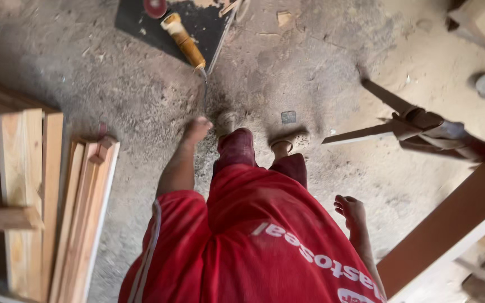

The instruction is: The person uses a handheld electric sander to smooth the surface of a long wooden plank resting on a workbench. They move the sander along the plank's length, flip the plank to sand the other side, and then place the plank on the floor before picking up another plank.

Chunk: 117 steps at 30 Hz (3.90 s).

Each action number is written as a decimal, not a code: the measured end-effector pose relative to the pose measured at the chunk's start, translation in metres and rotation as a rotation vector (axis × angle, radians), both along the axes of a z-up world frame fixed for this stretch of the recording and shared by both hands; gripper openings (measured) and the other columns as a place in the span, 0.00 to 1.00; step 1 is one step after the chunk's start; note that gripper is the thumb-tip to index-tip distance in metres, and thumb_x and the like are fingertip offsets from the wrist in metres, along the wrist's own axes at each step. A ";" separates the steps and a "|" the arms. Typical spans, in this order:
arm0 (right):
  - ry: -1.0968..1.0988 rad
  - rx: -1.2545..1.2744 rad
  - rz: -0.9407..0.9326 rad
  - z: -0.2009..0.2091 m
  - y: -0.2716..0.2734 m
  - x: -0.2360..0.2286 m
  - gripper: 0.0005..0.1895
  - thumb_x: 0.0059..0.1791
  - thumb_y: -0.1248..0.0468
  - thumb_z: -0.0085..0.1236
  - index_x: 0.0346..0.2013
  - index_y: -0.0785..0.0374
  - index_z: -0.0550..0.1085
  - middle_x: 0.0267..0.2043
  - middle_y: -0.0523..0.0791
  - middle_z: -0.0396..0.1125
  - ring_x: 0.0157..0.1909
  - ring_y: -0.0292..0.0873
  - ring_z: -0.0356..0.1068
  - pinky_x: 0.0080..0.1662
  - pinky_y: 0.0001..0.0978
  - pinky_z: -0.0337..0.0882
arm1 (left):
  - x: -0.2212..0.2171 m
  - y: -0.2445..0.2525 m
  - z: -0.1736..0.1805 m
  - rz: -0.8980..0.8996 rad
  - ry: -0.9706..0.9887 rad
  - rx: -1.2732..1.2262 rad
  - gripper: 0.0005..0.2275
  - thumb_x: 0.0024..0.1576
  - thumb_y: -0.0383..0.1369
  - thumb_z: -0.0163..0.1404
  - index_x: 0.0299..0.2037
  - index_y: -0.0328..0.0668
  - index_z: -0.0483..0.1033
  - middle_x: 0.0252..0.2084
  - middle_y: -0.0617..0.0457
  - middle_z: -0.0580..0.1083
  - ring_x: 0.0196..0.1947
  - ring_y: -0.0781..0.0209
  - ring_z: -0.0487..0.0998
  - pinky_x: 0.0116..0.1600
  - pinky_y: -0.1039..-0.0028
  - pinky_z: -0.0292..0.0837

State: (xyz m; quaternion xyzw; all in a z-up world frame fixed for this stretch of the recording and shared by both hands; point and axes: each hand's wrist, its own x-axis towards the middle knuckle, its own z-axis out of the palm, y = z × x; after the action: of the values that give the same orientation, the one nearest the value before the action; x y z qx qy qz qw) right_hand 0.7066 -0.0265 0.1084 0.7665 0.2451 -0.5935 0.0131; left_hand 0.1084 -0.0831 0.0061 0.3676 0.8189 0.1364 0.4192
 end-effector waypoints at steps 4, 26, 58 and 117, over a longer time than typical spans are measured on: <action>0.037 0.081 -0.127 0.030 0.004 0.055 0.17 0.49 0.63 0.61 0.44 0.77 0.77 0.39 0.53 0.74 0.42 0.47 0.76 0.44 0.37 0.77 | 0.117 -0.018 0.018 0.064 -0.130 -0.435 0.28 0.63 0.51 0.44 0.60 0.32 0.71 0.58 0.35 0.75 0.58 0.40 0.76 0.61 0.55 0.71; 0.059 0.059 -0.457 0.023 0.016 0.083 0.17 0.50 0.63 0.56 0.51 0.69 0.77 0.41 0.53 0.77 0.38 0.46 0.73 0.38 0.38 0.72 | 0.124 0.519 0.075 -0.434 0.374 0.426 0.07 0.53 0.38 0.56 0.36 0.49 0.85 0.39 0.44 0.81 0.41 0.44 0.82 0.48 0.60 0.77; -0.253 -0.090 -0.962 0.013 0.156 -0.115 0.27 0.43 0.56 0.64 0.56 0.58 0.76 0.47 0.51 0.77 0.44 0.48 0.78 0.48 0.41 0.77 | 0.134 0.862 0.138 -0.423 0.431 0.563 0.19 0.60 0.39 0.56 0.52 0.39 0.64 0.41 0.44 0.76 0.30 0.57 0.75 0.33 0.66 0.69; -0.146 -0.463 -2.458 0.146 -0.393 -0.050 0.11 0.52 0.59 0.63 0.36 0.65 0.76 0.24 0.45 0.61 0.20 0.36 0.54 0.21 0.34 0.53 | 1.321 0.019 0.157 -2.548 0.255 -0.024 0.32 0.47 0.48 0.68 0.58 0.41 0.73 0.57 0.43 0.75 0.56 0.48 0.74 0.60 0.61 0.69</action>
State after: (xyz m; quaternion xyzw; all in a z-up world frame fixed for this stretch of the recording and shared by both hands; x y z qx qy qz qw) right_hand 0.6566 -0.4191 0.2545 0.4987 -0.7423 -0.1985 -0.4010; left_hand 1.4298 -0.0643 0.1635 0.8951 -0.0750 -0.4030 0.1752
